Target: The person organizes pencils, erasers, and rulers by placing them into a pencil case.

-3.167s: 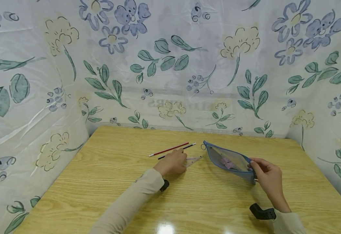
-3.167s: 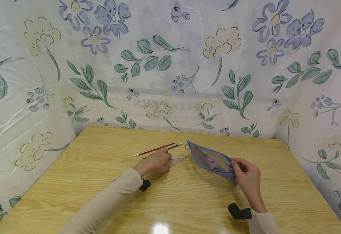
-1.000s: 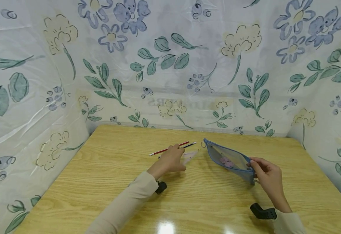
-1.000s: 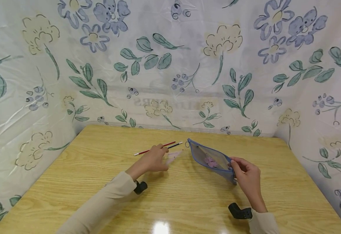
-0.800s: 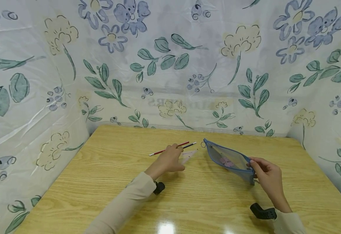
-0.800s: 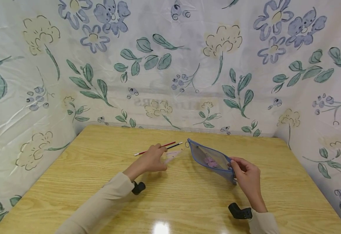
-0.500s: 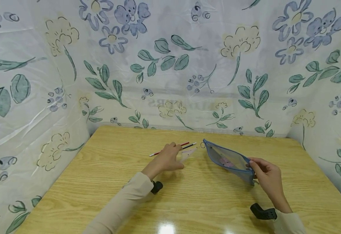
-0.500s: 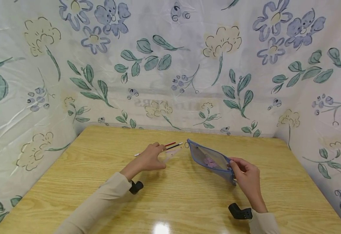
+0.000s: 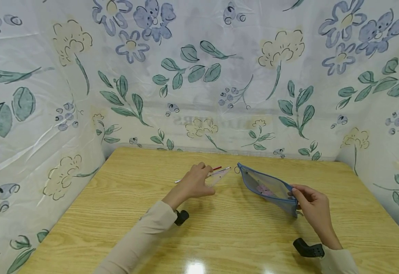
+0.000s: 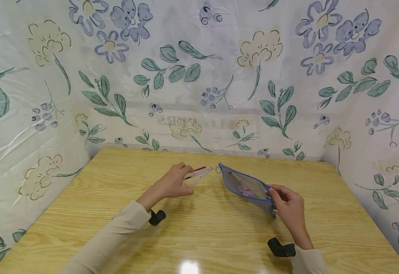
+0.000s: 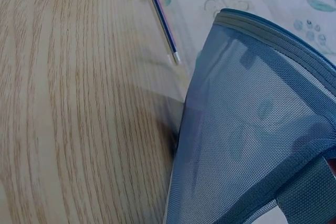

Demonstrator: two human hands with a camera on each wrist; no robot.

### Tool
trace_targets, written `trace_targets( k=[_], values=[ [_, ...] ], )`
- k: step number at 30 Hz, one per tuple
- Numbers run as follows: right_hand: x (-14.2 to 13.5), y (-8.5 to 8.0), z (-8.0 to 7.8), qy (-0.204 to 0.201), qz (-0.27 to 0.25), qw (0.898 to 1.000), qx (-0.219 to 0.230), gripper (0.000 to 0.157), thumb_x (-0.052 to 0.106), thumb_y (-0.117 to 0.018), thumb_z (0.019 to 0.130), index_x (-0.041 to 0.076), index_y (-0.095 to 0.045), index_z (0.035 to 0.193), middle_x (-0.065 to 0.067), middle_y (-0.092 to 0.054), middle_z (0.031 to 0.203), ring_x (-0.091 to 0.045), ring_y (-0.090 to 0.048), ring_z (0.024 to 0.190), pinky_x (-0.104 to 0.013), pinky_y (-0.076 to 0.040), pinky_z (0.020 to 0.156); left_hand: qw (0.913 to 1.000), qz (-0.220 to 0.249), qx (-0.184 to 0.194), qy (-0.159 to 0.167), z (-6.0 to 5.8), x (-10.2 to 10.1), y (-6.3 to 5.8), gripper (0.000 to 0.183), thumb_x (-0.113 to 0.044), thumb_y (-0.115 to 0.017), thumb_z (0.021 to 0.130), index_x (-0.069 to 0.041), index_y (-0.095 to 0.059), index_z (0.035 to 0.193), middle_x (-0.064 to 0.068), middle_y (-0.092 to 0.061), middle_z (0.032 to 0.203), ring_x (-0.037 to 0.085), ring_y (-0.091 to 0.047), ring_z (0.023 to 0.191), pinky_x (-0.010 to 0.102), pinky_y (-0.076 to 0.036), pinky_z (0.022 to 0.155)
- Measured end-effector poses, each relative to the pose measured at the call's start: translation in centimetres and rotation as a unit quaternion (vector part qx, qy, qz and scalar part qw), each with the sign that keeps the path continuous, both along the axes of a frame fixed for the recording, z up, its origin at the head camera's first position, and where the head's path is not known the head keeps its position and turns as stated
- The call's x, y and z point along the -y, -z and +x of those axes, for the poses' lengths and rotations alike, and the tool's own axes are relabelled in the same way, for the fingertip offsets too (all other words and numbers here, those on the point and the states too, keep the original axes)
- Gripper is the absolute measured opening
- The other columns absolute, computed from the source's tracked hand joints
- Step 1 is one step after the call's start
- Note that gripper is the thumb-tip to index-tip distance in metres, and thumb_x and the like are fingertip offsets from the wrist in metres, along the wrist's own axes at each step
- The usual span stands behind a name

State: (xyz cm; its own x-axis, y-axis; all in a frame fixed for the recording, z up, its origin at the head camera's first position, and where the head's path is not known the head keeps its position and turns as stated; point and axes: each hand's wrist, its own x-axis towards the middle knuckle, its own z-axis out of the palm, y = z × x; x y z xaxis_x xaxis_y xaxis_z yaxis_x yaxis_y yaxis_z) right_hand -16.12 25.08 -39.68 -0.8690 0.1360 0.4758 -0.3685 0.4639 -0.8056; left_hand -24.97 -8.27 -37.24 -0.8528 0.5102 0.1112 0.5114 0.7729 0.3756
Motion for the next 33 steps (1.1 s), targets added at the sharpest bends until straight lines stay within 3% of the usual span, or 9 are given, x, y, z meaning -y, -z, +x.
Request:
trace_targets(
  k=[5, 8, 24, 33],
  values=[
    [-1.1, 1.9, -1.2, 0.008, 0.002, 1.000, 0.010, 0.018, 0.001, -0.060, 0.095, -0.009, -0.068, 0.108, -0.001, -0.071, 0.084, -0.001, -0.064, 0.070, -0.022, -0.052, 0.052, 1.0000, 0.004, -0.004, 0.004, 0.2, -0.2, -0.2, 0.057, -0.023, -0.067, 0.077, -0.004, -0.055, 0.129, 0.012, -0.052, 0.115, 0.031, -0.047, 0.098, 0.043, -0.043, 0.075],
    [-1.2, 2.2, -1.2, 0.005, -0.004, 1.000, 0.015, 0.020, 0.004, -0.060, 0.096, -0.007, -0.069, 0.109, 0.000, -0.071, 0.085, -0.001, -0.064, 0.071, -0.023, -0.053, 0.053, 0.9999, 0.001, -0.008, 0.012, 0.4, -0.4, -0.4, 0.056, -0.023, -0.067, 0.077, -0.005, -0.056, 0.129, 0.012, -0.052, 0.114, 0.031, -0.047, 0.098, 0.043, -0.042, 0.075],
    [-1.2, 2.3, -1.2, 0.014, 0.004, 1.000, 0.024, 0.019, 0.003, -0.059, 0.096, -0.006, -0.069, 0.109, -0.011, -0.072, 0.086, -0.002, -0.063, 0.070, -0.023, -0.053, 0.053, 0.9976, -0.004, -0.008, 0.069, 1.1, -1.7, -1.4, 0.052, -0.023, -0.070, 0.079, -0.002, -0.059, 0.126, 0.014, -0.055, 0.117, 0.032, -0.049, 0.104, 0.045, -0.045, 0.078],
    [-1.3, 2.4, -1.3, 0.014, 0.003, 1.000, 0.023, 0.020, 0.005, -0.060, 0.096, -0.005, -0.070, 0.110, -0.011, -0.072, 0.087, -0.002, -0.063, 0.072, -0.024, -0.053, 0.052, 0.9942, -0.004, -0.016, 0.106, 1.0, -2.5, -1.7, 0.053, -0.022, -0.070, 0.079, -0.001, -0.059, 0.127, 0.016, -0.054, 0.123, 0.033, -0.049, 0.111, 0.047, -0.045, 0.087]
  ],
)
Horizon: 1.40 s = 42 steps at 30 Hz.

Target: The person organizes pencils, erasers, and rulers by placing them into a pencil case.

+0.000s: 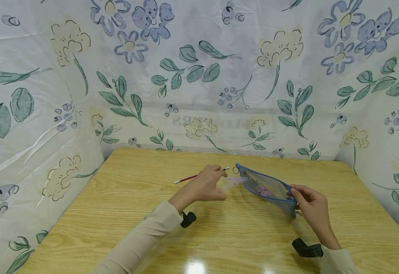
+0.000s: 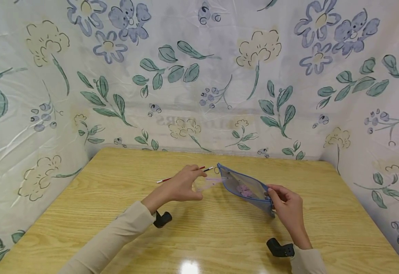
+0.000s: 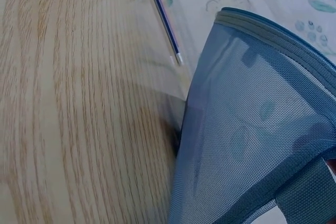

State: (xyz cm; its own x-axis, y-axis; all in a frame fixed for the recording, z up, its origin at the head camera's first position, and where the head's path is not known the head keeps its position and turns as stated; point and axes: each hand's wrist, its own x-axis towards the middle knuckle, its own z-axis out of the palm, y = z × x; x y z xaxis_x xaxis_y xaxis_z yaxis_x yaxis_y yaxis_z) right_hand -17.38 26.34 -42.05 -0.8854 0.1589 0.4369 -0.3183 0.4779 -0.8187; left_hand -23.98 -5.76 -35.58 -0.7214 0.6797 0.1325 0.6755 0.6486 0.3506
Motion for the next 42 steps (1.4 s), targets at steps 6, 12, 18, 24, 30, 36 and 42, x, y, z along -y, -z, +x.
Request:
trace_targets(
  k=[6, 12, 18, 24, 30, 36, 42],
  values=[
    [0.0, -0.1, 0.1, -0.002, 0.001, 1.000, -0.002, 0.020, 0.005, -0.060, 0.096, -0.005, -0.070, 0.110, -0.012, -0.071, 0.087, -0.002, -0.063, 0.072, -0.024, -0.053, 0.053, 0.9998, -0.007, -0.005, 0.019, -0.1, -0.8, -0.2, 0.051, -0.022, -0.067, 0.081, 0.000, -0.059, 0.126, 0.015, -0.054, 0.121, 0.032, -0.049, 0.111, 0.045, -0.044, 0.088],
    [0.0, -0.1, 0.0, 0.000, -0.001, 1.000, 0.000, 0.019, 0.005, -0.060, 0.096, -0.005, -0.070, 0.110, -0.012, -0.072, 0.087, -0.002, -0.063, 0.071, -0.024, -0.053, 0.053, 0.9992, -0.013, -0.007, 0.037, -0.4, -1.4, -0.3, 0.049, -0.024, -0.068, 0.082, -0.001, -0.060, 0.124, 0.015, -0.055, 0.123, 0.033, -0.048, 0.116, 0.045, -0.041, 0.096],
    [-0.1, 0.0, -0.2, 0.002, 0.002, 1.000, 0.001, 0.019, 0.003, -0.060, 0.096, -0.006, -0.069, 0.109, -0.012, -0.071, 0.087, -0.002, -0.063, 0.071, -0.024, -0.053, 0.053, 0.9984, -0.017, -0.002, 0.053, -0.6, -2.0, -0.4, 0.048, -0.025, -0.068, 0.083, -0.001, -0.061, 0.124, 0.014, -0.056, 0.123, 0.032, -0.049, 0.116, 0.044, -0.039, 0.099],
    [0.0, -0.1, -0.2, -0.001, 0.011, 1.000, 0.000, 0.019, 0.002, -0.059, 0.096, -0.008, -0.069, 0.109, -0.014, -0.071, 0.086, -0.001, -0.063, 0.071, -0.023, -0.052, 0.053, 0.9979, -0.020, 0.004, 0.062, -0.8, -2.8, -0.4, 0.044, -0.024, -0.068, 0.083, -0.002, -0.064, 0.120, 0.013, -0.058, 0.118, 0.032, -0.050, 0.116, 0.043, -0.039, 0.099],
    [1.1, -1.9, 1.0, -0.008, 0.005, 1.000, -0.012, 0.018, -0.001, -0.058, 0.095, -0.010, -0.068, 0.106, -0.017, -0.071, 0.084, -0.002, -0.064, 0.070, -0.022, -0.052, 0.052, 0.9969, -0.023, -0.002, 0.075, -1.0, -3.6, -0.3, 0.028, -0.022, -0.069, 0.084, -0.005, -0.068, 0.106, 0.009, -0.060, 0.109, 0.029, -0.052, 0.108, 0.043, -0.038, 0.098],
    [1.4, -2.2, 1.1, -0.010, 0.002, 1.000, -0.016, 0.017, -0.002, -0.058, 0.095, -0.010, -0.068, 0.106, -0.018, -0.070, 0.084, -0.002, -0.064, 0.070, -0.023, -0.052, 0.052, 0.9966, -0.035, -0.017, 0.073, -1.0, -4.2, -0.1, 0.020, -0.022, -0.071, 0.083, -0.008, -0.071, 0.097, 0.004, -0.060, 0.105, 0.023, -0.053, 0.102, 0.039, -0.039, 0.096],
    [0.6, -0.8, 0.4, 0.001, 0.008, 1.000, -0.005, 0.017, -0.001, -0.058, 0.095, -0.008, -0.069, 0.107, -0.016, -0.071, 0.085, -0.001, -0.063, 0.070, -0.023, -0.052, 0.052, 0.9964, -0.036, -0.011, 0.076, -0.9, -4.8, 0.3, 0.022, -0.022, -0.071, 0.082, -0.007, -0.072, 0.098, 0.004, -0.061, 0.104, 0.023, -0.052, 0.103, 0.038, -0.040, 0.096]
  ],
)
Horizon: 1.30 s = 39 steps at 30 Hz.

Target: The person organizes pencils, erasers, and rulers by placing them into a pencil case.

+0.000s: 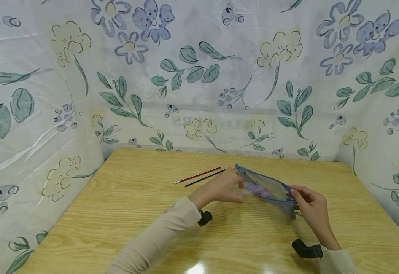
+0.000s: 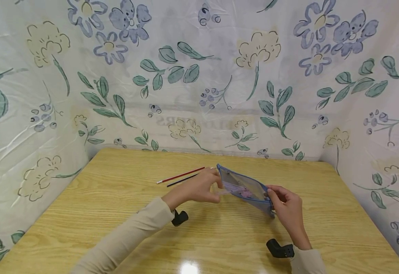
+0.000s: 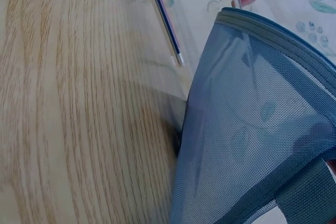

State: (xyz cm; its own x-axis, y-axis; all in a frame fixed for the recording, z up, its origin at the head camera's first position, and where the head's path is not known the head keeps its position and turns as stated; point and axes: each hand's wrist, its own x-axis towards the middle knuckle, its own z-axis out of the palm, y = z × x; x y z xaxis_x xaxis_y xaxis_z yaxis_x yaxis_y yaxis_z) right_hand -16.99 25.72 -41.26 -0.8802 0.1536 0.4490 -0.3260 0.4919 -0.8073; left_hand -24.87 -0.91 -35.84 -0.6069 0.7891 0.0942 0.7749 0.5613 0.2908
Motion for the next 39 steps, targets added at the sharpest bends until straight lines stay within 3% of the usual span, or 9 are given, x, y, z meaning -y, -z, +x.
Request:
trace_targets(
  k=[7, 15, 24, 31, 39],
  values=[
    [1.1, -1.9, 1.2, -0.013, -0.003, 1.000, -0.019, 0.016, -0.003, -0.058, 0.095, -0.013, -0.068, 0.104, -0.018, -0.070, 0.082, -0.001, -0.063, 0.069, -0.022, -0.052, 0.051, 0.9998, 0.007, -0.016, 0.012, -0.3, -0.6, 0.8, 0.019, -0.020, -0.067, 0.082, -0.009, -0.072, 0.095, 0.003, -0.058, 0.102, 0.019, -0.053, 0.099, 0.045, -0.034, 0.102],
    [-0.3, 0.5, -0.1, -0.008, -0.005, 1.000, 0.000, 0.018, 0.002, -0.059, 0.096, -0.008, -0.069, 0.108, -0.009, -0.072, 0.084, -0.002, -0.064, 0.071, -0.023, -0.052, 0.052, 0.9997, -0.018, -0.014, 0.010, -0.2, -1.2, 1.0, 0.018, -0.018, -0.066, 0.084, -0.010, -0.071, 0.099, 0.004, -0.057, 0.111, 0.022, -0.052, 0.104, 0.033, -0.042, 0.091],
    [-0.5, 0.9, -0.4, -0.001, -0.006, 1.000, 0.006, 0.019, 0.005, -0.060, 0.096, -0.004, -0.070, 0.109, -0.008, -0.071, 0.085, -0.002, -0.063, 0.070, -0.023, -0.053, 0.053, 0.9993, -0.023, -0.030, 0.008, 0.0, -1.1, 1.2, 0.016, -0.024, -0.063, 0.088, -0.015, -0.070, 0.100, 0.003, -0.057, 0.114, 0.023, -0.052, 0.103, 0.031, -0.044, 0.079],
    [-0.6, 0.8, -0.5, 0.001, -0.002, 1.000, 0.010, 0.019, 0.004, -0.060, 0.096, -0.004, -0.070, 0.109, -0.010, -0.071, 0.086, -0.001, -0.064, 0.071, -0.023, -0.053, 0.053, 0.9971, -0.045, -0.062, 0.003, 0.2, -1.1, 1.3, 0.015, -0.028, -0.065, 0.090, -0.017, -0.070, 0.099, 0.001, -0.059, 0.113, 0.021, -0.052, 0.102, 0.033, -0.044, 0.082],
    [-0.4, 0.5, -0.3, -0.003, -0.009, 1.000, 0.012, 0.019, 0.007, -0.060, 0.097, -0.004, -0.070, 0.109, -0.010, -0.071, 0.086, -0.002, -0.064, 0.072, -0.023, -0.053, 0.054, 0.9875, -0.081, -0.134, 0.017, 0.4, -1.4, 1.3, 0.017, -0.032, -0.064, 0.092, -0.022, -0.074, 0.102, -0.006, -0.064, 0.102, 0.014, -0.058, 0.096, 0.037, -0.043, 0.086]
  ],
)
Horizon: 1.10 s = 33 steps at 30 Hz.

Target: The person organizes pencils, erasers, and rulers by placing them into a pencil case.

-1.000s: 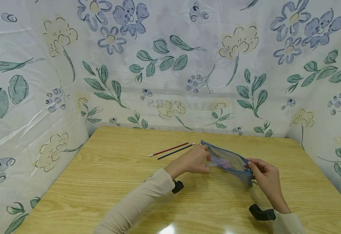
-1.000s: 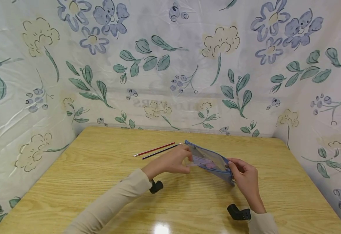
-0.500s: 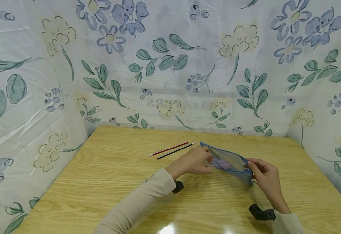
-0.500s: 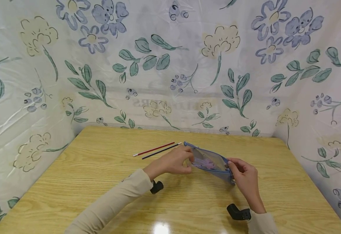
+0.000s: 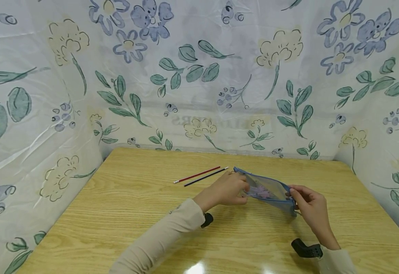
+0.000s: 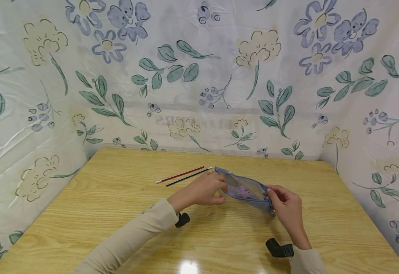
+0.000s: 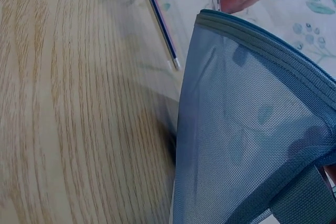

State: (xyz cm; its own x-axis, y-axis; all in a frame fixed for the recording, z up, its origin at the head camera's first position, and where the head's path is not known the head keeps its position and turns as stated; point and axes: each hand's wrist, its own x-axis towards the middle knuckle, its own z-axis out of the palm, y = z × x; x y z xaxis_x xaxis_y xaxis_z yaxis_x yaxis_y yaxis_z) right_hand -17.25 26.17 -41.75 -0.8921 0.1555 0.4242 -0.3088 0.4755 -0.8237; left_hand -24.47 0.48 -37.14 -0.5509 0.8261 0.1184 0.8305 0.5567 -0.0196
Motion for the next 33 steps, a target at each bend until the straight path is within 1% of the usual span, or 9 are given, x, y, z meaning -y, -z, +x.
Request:
trace_targets(
  k=[4, 10, 12, 16, 18, 22, 25, 28, 33],
  values=[
    [-0.01, 0.12, -0.07, -0.001, -0.001, 1.000, -0.001, 0.019, 0.006, -0.060, 0.096, -0.004, -0.070, 0.109, -0.011, -0.071, 0.086, -0.001, -0.064, 0.072, -0.023, -0.053, 0.054, 0.9988, -0.007, -0.044, 0.017, 0.03, -0.02, 0.08, 0.014, -0.033, -0.064, 0.093, -0.025, -0.075, 0.098, -0.009, -0.065, 0.096, 0.010, -0.059, 0.090, 0.037, -0.045, 0.086],
    [0.01, 0.20, -0.09, 0.002, 0.001, 1.000, -0.003, 0.019, 0.005, -0.060, 0.096, -0.005, -0.070, 0.108, -0.010, -0.071, 0.085, -0.002, -0.064, 0.070, -0.023, -0.053, 0.053, 0.9957, -0.016, -0.082, 0.040, 0.21, -0.04, 0.15, 0.012, -0.030, -0.063, 0.093, -0.026, -0.073, 0.091, -0.010, -0.065, 0.089, 0.008, -0.058, 0.081, 0.033, -0.044, 0.079],
    [0.11, 0.12, 0.00, 0.005, 0.004, 1.000, -0.008, 0.018, 0.006, -0.060, 0.096, -0.005, -0.071, 0.107, -0.009, -0.071, 0.084, -0.003, -0.063, 0.069, -0.023, -0.052, 0.052, 0.9936, -0.023, -0.100, 0.048, 0.27, -0.07, 0.24, 0.012, -0.028, -0.061, 0.093, -0.026, -0.071, 0.087, -0.011, -0.062, 0.084, 0.007, -0.054, 0.075, 0.029, -0.042, 0.074],
    [0.30, 0.00, 0.12, 0.009, 0.007, 1.000, -0.014, 0.017, 0.006, -0.061, 0.096, -0.005, -0.071, 0.105, -0.008, -0.071, 0.081, -0.003, -0.062, 0.066, -0.023, -0.052, 0.051, 0.9880, -0.027, -0.139, 0.062, 0.32, -0.15, 0.42, 0.015, -0.022, -0.060, 0.093, -0.026, -0.067, 0.080, -0.011, -0.058, 0.076, 0.006, -0.046, 0.065, 0.026, -0.031, 0.063],
    [0.31, 0.02, 0.08, 0.010, 0.008, 1.000, -0.015, 0.017, 0.005, -0.061, 0.096, -0.005, -0.071, 0.104, -0.008, -0.071, 0.081, -0.003, -0.062, 0.066, -0.023, -0.052, 0.051, 0.9850, -0.023, -0.157, 0.068, 0.38, -0.18, 0.42, 0.015, -0.019, -0.060, 0.092, -0.026, -0.066, 0.081, -0.011, -0.059, 0.078, 0.006, -0.048, 0.068, 0.026, -0.030, 0.063],
    [0.31, -0.01, 0.12, 0.007, 0.004, 1.000, -0.015, 0.017, 0.006, -0.060, 0.096, -0.005, -0.071, 0.105, -0.006, -0.071, 0.082, -0.002, -0.063, 0.068, -0.023, -0.053, 0.052, 0.9755, -0.017, -0.206, 0.075, 0.67, -0.29, 0.19, 0.011, -0.019, -0.063, 0.092, -0.025, -0.071, 0.091, -0.011, -0.067, 0.093, 0.008, -0.057, 0.085, 0.024, -0.040, 0.071],
    [0.28, -0.03, 0.17, 0.005, 0.002, 1.000, -0.014, 0.018, 0.006, -0.060, 0.096, -0.004, -0.071, 0.106, -0.006, -0.071, 0.082, -0.002, -0.063, 0.069, -0.023, -0.053, 0.052, 0.9691, -0.015, -0.235, 0.072, 0.80, -0.38, 0.08, 0.012, -0.021, -0.064, 0.093, -0.025, -0.073, 0.100, -0.010, -0.068, 0.104, 0.010, -0.058, 0.096, 0.024, -0.044, 0.077],
    [0.25, 0.00, 0.19, 0.004, 0.000, 1.000, -0.013, 0.018, 0.006, -0.060, 0.096, -0.004, -0.071, 0.107, -0.006, -0.071, 0.083, -0.002, -0.063, 0.069, -0.023, -0.053, 0.052, 0.9655, -0.007, -0.251, 0.069, 0.85, -0.40, 0.05, 0.013, -0.022, -0.065, 0.094, -0.023, -0.073, 0.104, -0.009, -0.068, 0.107, 0.011, -0.058, 0.098, 0.024, -0.045, 0.080],
    [0.18, 0.05, 0.17, 0.003, -0.001, 1.000, -0.014, 0.018, 0.006, -0.060, 0.096, -0.004, -0.071, 0.107, -0.006, -0.071, 0.084, -0.002, -0.063, 0.069, -0.024, -0.052, 0.051, 0.9561, 0.034, -0.282, 0.072, 0.61, -0.45, 0.21, 0.010, -0.019, -0.064, 0.094, -0.021, -0.073, 0.099, -0.007, -0.067, 0.101, 0.011, -0.059, 0.095, 0.024, -0.046, 0.077]
  ],
)
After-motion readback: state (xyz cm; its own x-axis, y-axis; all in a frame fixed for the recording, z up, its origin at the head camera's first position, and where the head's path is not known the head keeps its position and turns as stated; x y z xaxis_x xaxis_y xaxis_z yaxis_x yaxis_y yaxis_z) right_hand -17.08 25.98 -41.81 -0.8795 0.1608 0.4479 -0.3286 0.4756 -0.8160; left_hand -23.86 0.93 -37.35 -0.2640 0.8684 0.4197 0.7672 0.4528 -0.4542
